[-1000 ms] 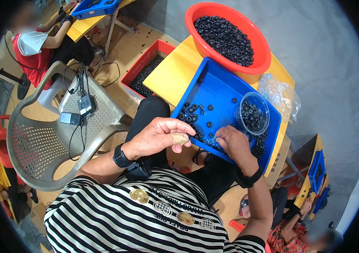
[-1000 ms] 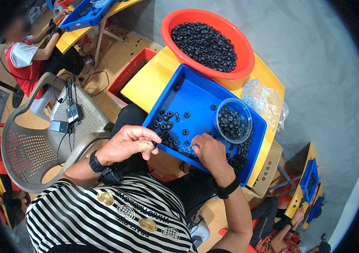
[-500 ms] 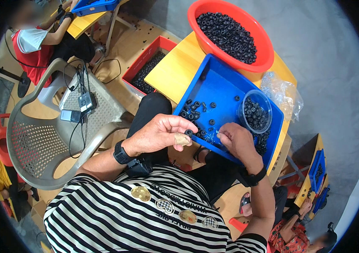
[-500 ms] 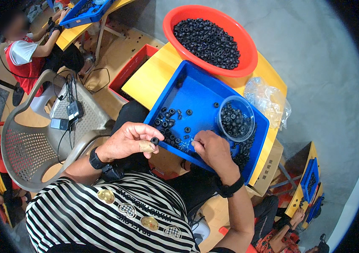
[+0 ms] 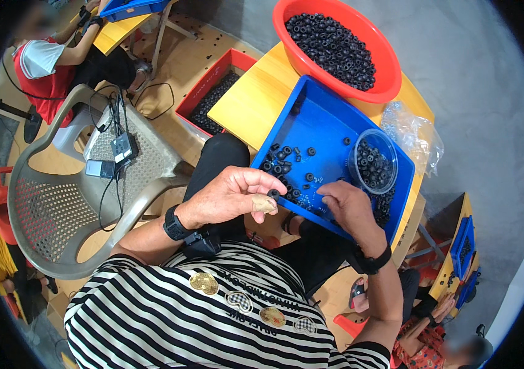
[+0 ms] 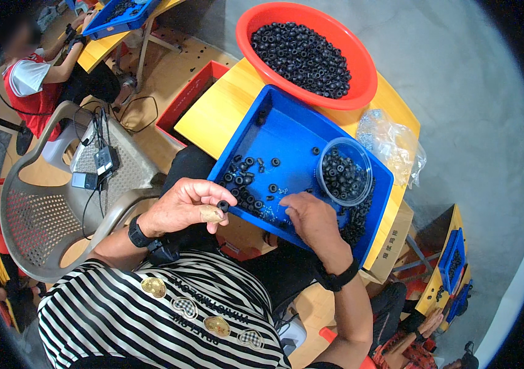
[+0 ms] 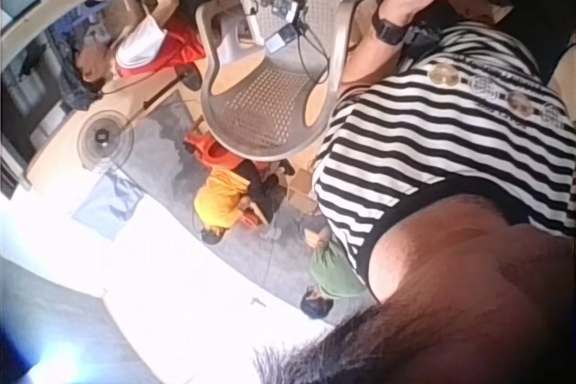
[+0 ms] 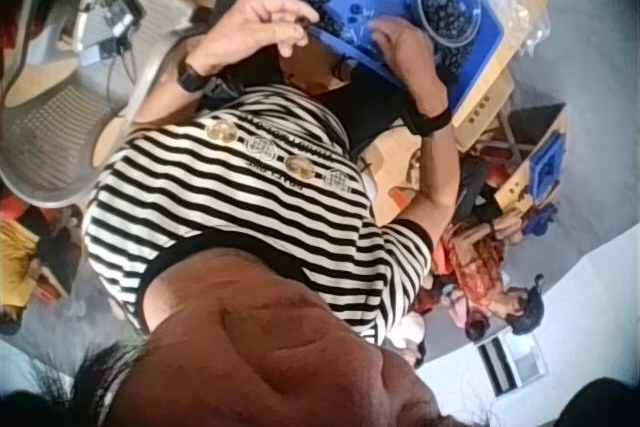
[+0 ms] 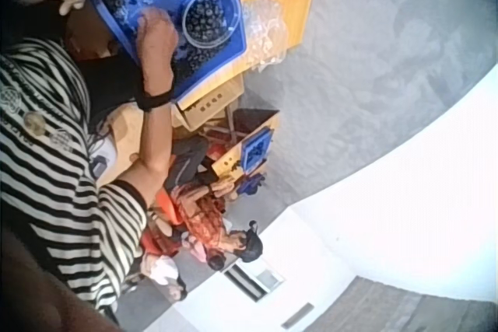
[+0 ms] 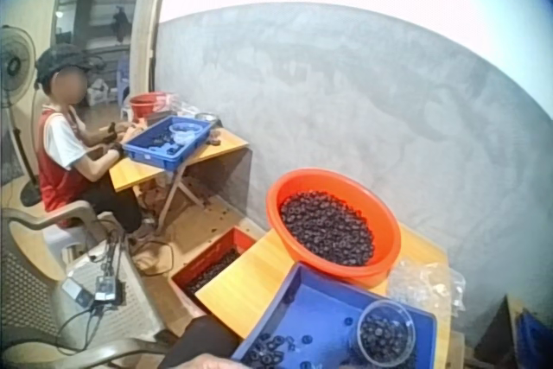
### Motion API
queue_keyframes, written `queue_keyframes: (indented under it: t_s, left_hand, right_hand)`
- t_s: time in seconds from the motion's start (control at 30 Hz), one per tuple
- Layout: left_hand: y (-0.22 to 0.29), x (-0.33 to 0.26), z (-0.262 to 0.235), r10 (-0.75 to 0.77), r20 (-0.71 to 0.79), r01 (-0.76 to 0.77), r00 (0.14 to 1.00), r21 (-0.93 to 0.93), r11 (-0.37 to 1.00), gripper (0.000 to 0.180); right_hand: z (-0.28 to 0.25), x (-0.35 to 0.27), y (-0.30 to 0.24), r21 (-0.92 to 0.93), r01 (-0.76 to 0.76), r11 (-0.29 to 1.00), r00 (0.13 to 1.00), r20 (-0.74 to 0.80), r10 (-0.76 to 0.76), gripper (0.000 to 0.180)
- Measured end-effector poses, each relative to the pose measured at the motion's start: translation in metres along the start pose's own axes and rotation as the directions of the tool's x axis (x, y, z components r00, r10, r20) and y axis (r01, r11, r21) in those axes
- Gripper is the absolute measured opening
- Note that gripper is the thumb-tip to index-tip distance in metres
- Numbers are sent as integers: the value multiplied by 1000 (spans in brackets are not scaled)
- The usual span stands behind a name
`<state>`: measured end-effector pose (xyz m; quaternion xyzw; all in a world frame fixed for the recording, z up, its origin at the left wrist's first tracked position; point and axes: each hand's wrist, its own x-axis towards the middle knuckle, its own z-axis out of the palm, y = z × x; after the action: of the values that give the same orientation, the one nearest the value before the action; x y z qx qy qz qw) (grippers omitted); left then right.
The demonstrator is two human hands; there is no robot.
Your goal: Sorting and inspecting small black plastic or rubber components from a large bowl into a tray.
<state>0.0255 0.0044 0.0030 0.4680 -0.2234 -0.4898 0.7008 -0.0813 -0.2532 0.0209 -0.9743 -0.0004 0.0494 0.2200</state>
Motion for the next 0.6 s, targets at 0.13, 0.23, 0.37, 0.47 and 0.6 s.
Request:
queue_keyframes:
  t_s: [0.13,0.23,0.37,0.47,0.6]
  left_hand:
    - [-3,0,0,-1,3,2,1000,-26,1000,26]
    - [1,-1,3,-10,-6,10,1000,-29,1000,27]
    - [-1,-2,1,-5,12,5,1000,-34,999,28]
    - [-1,0,3,11,37,-8,999,-88,996,29]
    - [1,3,6,24,54,-18,998,-104,994,33]
  right_hand:
    - [6,8,-6,-44,103,994,992,81,-99,18]
    - [9,12,-9,-68,97,993,990,105,-90,15]
    - [12,11,-6,-106,48,993,995,95,-38,14]
    - [8,7,-6,48,69,996,997,-42,-67,12]
    - [-12,-5,-33,496,-144,856,979,-51,195,4]
